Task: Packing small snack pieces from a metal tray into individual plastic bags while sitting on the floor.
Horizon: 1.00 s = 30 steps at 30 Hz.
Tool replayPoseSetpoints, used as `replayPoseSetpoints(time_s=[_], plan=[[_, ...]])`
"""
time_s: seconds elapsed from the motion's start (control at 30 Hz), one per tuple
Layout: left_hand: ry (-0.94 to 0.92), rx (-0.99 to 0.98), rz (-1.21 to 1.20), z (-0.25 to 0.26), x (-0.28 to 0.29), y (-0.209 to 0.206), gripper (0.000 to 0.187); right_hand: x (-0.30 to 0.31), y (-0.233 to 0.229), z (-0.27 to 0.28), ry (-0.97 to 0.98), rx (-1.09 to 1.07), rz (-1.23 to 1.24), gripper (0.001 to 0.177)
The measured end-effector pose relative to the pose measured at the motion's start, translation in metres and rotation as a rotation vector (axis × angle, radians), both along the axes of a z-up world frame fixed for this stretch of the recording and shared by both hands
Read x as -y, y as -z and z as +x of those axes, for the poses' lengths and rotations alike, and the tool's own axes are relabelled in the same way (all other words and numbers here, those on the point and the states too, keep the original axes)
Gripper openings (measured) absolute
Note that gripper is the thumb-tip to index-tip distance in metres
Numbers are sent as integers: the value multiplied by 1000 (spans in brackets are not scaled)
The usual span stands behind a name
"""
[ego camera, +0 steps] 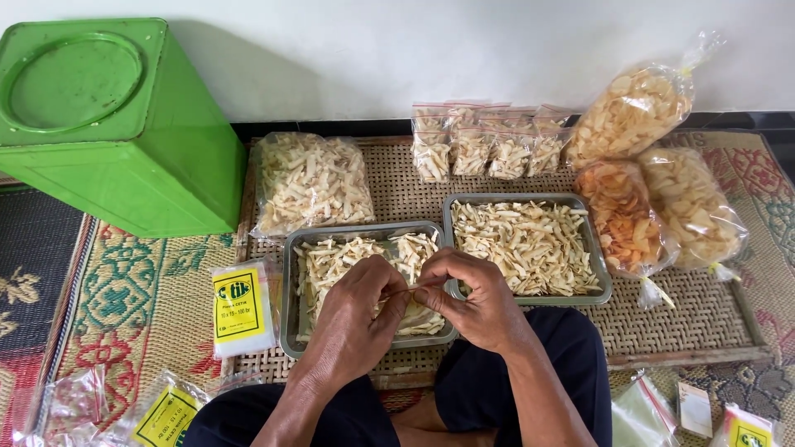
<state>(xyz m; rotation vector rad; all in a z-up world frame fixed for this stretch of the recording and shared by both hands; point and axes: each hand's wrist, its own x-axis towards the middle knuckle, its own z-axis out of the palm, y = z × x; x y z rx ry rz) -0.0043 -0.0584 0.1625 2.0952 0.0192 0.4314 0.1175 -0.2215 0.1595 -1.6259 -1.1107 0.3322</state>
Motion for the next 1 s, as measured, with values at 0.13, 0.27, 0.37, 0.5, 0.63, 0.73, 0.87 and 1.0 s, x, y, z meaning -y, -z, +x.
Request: replayPoseSetpoints(time_s=[0.13, 0.27, 0.37, 0.5, 0.63, 0.73, 0.87, 1.0], plan=[[-18, -11, -19, 1, 1, 4, 15, 3, 7, 0, 38, -77, -10, 6], [13, -7, -208, 4, 2, 8, 11, 4, 16, -1, 90, -252, 73, 4], [4, 5, -217, 6, 4, 7, 10, 7, 20, -2, 100, -271, 131, 5], [-69, 99, -104, 9, 4, 10, 5, 10, 18, 2, 129, -11, 21, 4], [-17, 91, -3, 7, 7, 11, 13, 8, 4, -4, 79, 51, 26, 5], [-25, 36, 222, 7, 4, 10, 7, 8, 8, -4, 65, -9, 49, 8], [23, 68, 215, 7, 7, 12, 12, 9, 6, -5, 41, -87, -9, 1], [132, 18, -391, 5, 4, 22, 16, 15, 18, 2, -40, -224, -41, 14]])
